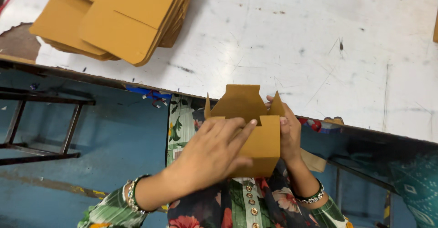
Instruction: The person assembles flat cardboard boxes, places a packaged cylindrical object and a small white adapter into each, and closes the flaps. The process is repeated multiple times at a workbench with stacks of flat boxes and packaged items nearby.
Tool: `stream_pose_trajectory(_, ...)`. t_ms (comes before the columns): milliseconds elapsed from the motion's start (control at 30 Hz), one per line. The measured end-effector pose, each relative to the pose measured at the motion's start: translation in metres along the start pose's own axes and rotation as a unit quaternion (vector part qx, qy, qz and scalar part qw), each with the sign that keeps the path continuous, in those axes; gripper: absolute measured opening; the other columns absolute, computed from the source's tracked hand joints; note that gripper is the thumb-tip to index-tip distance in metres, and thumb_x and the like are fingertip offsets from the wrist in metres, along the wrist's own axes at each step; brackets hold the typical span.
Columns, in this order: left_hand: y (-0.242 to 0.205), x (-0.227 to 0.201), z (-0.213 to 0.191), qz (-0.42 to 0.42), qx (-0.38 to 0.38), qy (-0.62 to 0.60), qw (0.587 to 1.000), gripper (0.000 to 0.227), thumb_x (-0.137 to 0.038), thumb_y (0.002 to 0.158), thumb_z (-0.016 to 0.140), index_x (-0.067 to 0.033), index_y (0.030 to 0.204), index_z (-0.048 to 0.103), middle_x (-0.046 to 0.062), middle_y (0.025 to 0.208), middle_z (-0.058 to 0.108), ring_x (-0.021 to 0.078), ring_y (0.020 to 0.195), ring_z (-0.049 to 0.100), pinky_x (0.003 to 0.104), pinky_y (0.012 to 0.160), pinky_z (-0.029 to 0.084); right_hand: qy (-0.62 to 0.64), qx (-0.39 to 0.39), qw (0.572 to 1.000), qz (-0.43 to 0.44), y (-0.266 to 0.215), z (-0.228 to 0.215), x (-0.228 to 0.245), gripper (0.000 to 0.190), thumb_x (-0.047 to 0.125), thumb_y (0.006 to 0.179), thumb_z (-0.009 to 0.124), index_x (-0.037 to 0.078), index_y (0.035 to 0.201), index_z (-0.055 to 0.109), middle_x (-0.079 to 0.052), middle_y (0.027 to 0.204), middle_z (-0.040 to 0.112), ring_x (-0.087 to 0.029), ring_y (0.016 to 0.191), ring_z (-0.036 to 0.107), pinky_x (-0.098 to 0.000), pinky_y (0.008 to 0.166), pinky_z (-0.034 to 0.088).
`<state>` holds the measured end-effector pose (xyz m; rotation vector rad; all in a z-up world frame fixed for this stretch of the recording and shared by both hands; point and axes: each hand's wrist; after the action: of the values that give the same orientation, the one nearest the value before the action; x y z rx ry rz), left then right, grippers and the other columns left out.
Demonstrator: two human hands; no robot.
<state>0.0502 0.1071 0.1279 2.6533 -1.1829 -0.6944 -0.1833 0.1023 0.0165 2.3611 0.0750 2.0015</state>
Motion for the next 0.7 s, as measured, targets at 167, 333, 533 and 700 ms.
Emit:
stream_pose_trajectory(167,-0.004,-0.003,-0.002,-0.011,0.025,0.015,1.0,0.083,-0.041,0.071,0.076,0.0041,0.137,0.057,0.016,0.121,0.057,0.03,0.11,0.058,0.04,0.095,0.047,-0.033,0.027,0.999,-0.033,0.002,-0.001,0.001,0.085,0.068,0.104,0.034,-0.004,0.141,0.056,-0.013,0.127,0.064,-0.019,0.114,0.063,-0.03,0.097,0.05)
stream_pose_trajectory(333,-0.012,0.0,-0.003,-0.032,0.155,-0.048,0.986,0.077,-0.041,0.075,0.079,0.0062,0.132,0.057,0.015,0.112,0.057,0.0293,0.099,0.06,0.04,0.086,0.048,0.092,0.09,0.992,-0.006,-0.006,-0.005,0.008,0.085,0.065,0.102,0.047,-0.005,0.151,0.047,-0.012,0.135,0.06,-0.02,0.124,0.059,-0.0316,0.106,0.048)
stream_pose_trajectory(533,-0.014,0.01,-0.015,-0.01,0.177,-0.125,0.976,0.069,-0.043,0.083,0.077,0.0016,0.133,0.06,0.014,0.116,0.061,0.0279,0.099,0.063,0.039,0.082,0.051,0.08,0.147,0.986,0.013,-0.014,-0.014,0.006,0.082,0.033,0.09,0.068,-0.003,0.156,0.036,-0.014,0.146,0.052,-0.022,0.137,0.052,-0.0351,0.114,0.042)
stream_pose_trajectory(700,-0.056,0.043,-0.022,-0.24,-0.135,-0.375,0.885,0.041,-0.038,0.1,0.068,-0.01,0.129,0.067,0.007,0.124,0.073,0.0163,0.111,0.073,0.032,0.096,0.06,0.08,0.13,0.988,0.023,-0.015,-0.023,0.007,0.08,0.024,0.086,0.066,-0.001,0.155,0.036,-0.015,0.145,0.054,-0.023,0.138,0.051,-0.0362,0.119,0.04)
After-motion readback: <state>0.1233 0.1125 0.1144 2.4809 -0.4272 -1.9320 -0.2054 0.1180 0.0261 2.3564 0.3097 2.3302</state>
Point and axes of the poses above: each hand's wrist, its own y-axis towards the middle knuckle, its own z-axis out of the palm, x = y × z
